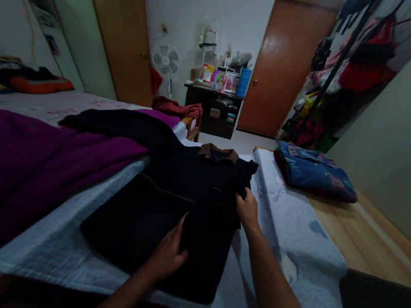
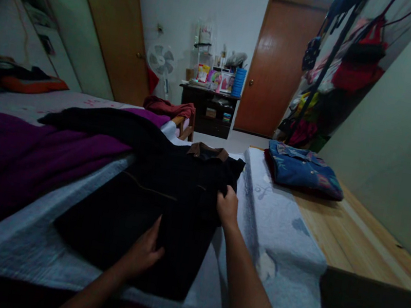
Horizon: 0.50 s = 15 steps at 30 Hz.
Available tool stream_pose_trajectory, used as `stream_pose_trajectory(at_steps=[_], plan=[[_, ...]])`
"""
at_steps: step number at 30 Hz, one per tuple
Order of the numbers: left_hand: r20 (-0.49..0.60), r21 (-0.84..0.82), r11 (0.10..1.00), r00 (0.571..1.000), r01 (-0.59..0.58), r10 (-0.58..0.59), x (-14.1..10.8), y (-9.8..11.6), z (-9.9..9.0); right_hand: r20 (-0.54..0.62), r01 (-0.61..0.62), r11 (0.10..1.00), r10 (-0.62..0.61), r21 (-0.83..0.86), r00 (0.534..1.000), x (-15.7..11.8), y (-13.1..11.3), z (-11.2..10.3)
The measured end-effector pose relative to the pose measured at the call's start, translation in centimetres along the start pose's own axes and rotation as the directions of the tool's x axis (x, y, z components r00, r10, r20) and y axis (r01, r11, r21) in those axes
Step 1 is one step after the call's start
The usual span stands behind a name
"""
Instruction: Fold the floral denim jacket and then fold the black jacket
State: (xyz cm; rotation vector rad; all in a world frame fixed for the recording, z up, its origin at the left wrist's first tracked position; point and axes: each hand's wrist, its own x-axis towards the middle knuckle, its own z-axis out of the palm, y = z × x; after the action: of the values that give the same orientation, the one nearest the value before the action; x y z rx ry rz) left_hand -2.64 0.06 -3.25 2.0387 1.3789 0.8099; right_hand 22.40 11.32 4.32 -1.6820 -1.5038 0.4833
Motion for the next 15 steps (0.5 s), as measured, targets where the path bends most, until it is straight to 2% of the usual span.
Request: stream_pose_trajectory(at_steps=[3, 5, 10, 13, 15], plan=[[0.046, -0.125, 0.992, 0.999, 0.029, -0.023, 0.2, 0.9, -0.8, -0.198, -0.048, 0.962, -0.006, -0.267, 0.98, -0.7, 2.1, 0.6], [0.088, -0.195, 0.98, 0.996, 0.044, -0.027, 0.4, 1.1, -1.4, -0.234, -0.115, 0.945, 0.042, -0.307, 0.971, -0.8, 2.9, 0.7], [0.156, -0.379, 0.921, 0.987, 0.09, -0.032, 0.8, 1.6, -2.7, -0.075, -0.241, 0.963, 0.234, -0.121, 0.969, -0.2, 3.5, 0.8], [0.139, -0.338, 0.935, 0.988, 0.104, -0.06, 1.2, 2.5, -3.2, 0.001, -0.253, 0.967, 0.253, -0.04, 0.967, 0.6, 3.2, 1.1], [0.129, -0.287, 0.955, 0.991, 0.075, -0.039, 1.5, 3.3, -3.4, 0.027, -0.234, 0.972, 0.234, -0.003, 0.972, 1.0, 2.8, 1.4]])
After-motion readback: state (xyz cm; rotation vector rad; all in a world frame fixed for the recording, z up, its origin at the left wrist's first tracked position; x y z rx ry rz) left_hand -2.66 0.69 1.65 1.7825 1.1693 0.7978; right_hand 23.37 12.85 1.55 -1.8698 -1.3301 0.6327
